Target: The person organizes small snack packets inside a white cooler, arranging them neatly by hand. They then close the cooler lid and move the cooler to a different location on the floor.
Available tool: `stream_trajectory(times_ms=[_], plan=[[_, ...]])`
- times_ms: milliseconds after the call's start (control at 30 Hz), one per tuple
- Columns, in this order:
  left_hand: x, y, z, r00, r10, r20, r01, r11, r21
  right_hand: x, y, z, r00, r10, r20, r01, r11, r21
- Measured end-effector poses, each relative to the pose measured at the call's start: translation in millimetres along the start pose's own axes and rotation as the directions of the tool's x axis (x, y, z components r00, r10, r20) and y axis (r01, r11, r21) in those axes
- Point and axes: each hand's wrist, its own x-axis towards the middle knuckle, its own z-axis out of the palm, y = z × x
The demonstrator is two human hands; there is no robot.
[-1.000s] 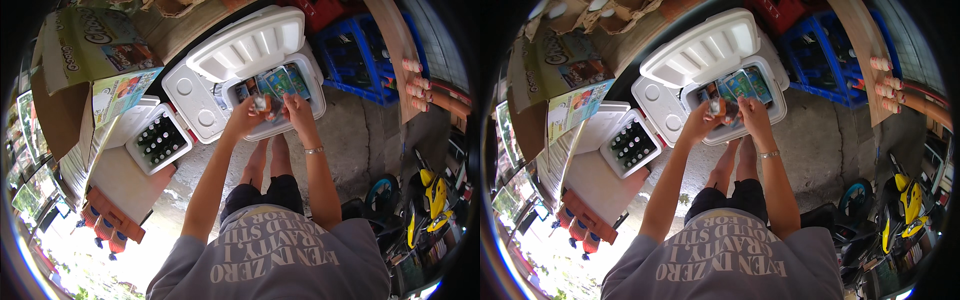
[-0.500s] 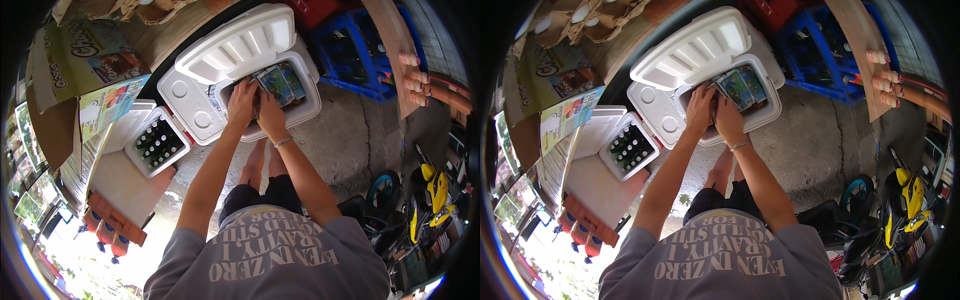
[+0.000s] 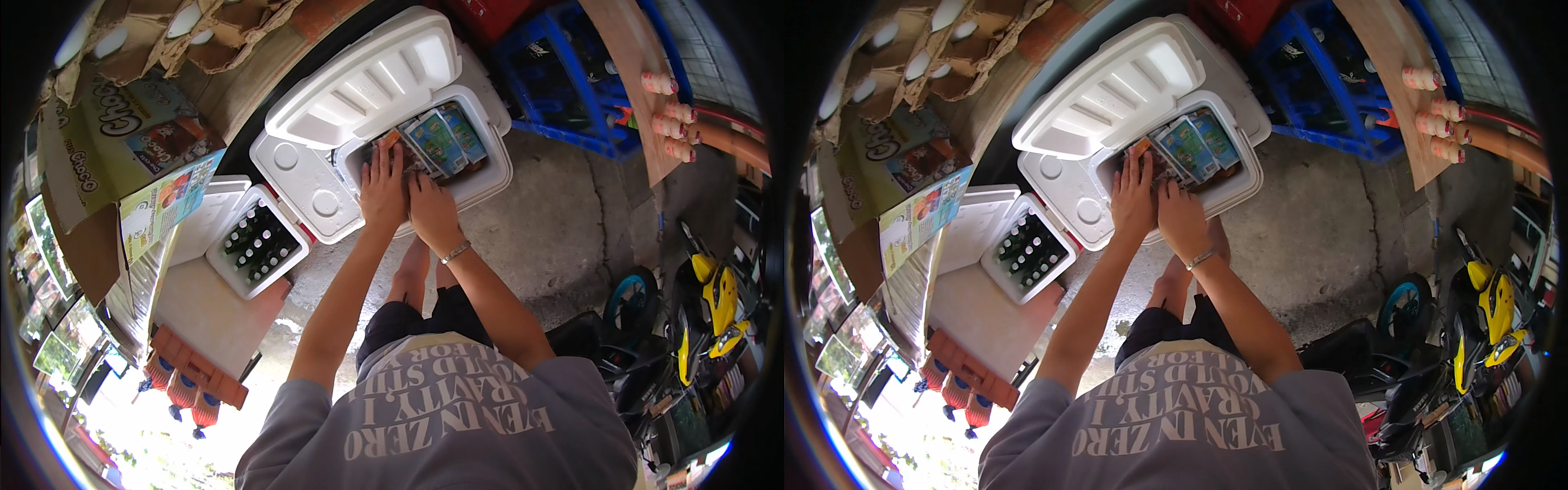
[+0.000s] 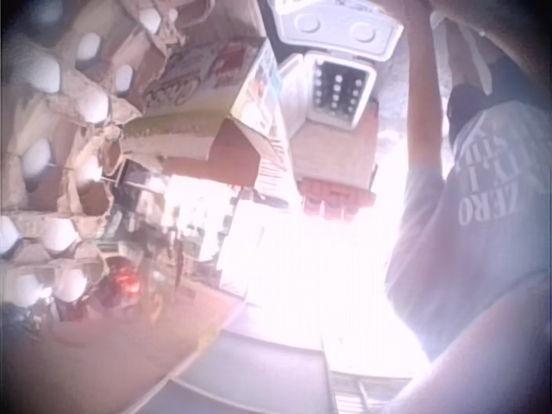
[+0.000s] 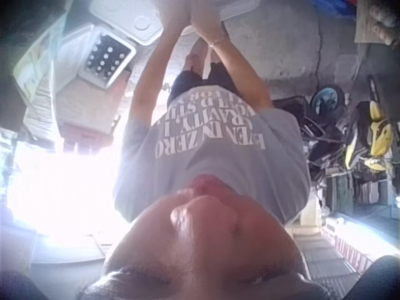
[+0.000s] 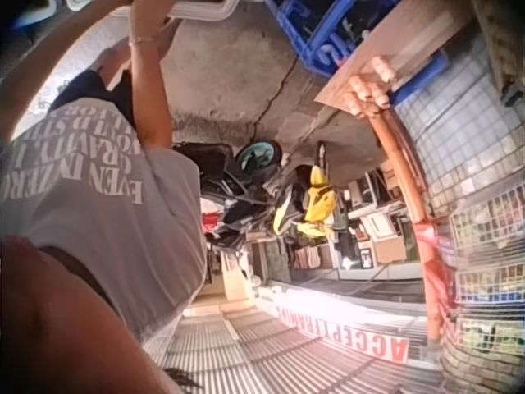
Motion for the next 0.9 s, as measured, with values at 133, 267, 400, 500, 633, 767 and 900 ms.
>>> stream_trajectory(times_ms=[133,267,400,500,633,767,900], plan=[[4,-14,3,0.996,0.052,0.078,-0.055,0.998,0.035,3,-2,0,0.999,-0.008,0.051,0.009,1.0,-0.019],[6,-18,4,0.994,0.088,0.066,-0.096,0.986,0.134,3,-2,-4,0.998,-0.023,0.056,0.023,1.0,0.004],[4,-9,-23,0.989,0.032,0.143,-0.029,0.999,-0.022,16,6,-45,0.987,0.13,0.095,-0.149,0.963,0.223],[-13,-8,-35,0.999,0.022,0.04,-0.011,0.971,-0.24,35,41,-45,0.933,0.222,-0.282,-0.201,0.974,0.1],[-57,-6,-47,1.0,-0.004,0.016,0.009,0.945,-0.326,54,57,-58,0.963,0.263,-0.06,-0.261,0.965,0.039],[-106,8,-58,1.0,0.008,0.027,0.003,0.923,-0.384,59,69,-29,0.964,0.229,-0.139,-0.219,0.972,0.081],[-162,6,-55,0.991,-0.077,0.106,0.12,0.859,-0.498,55,62,-43,0.926,0.339,-0.166,-0.289,0.919,0.268]])
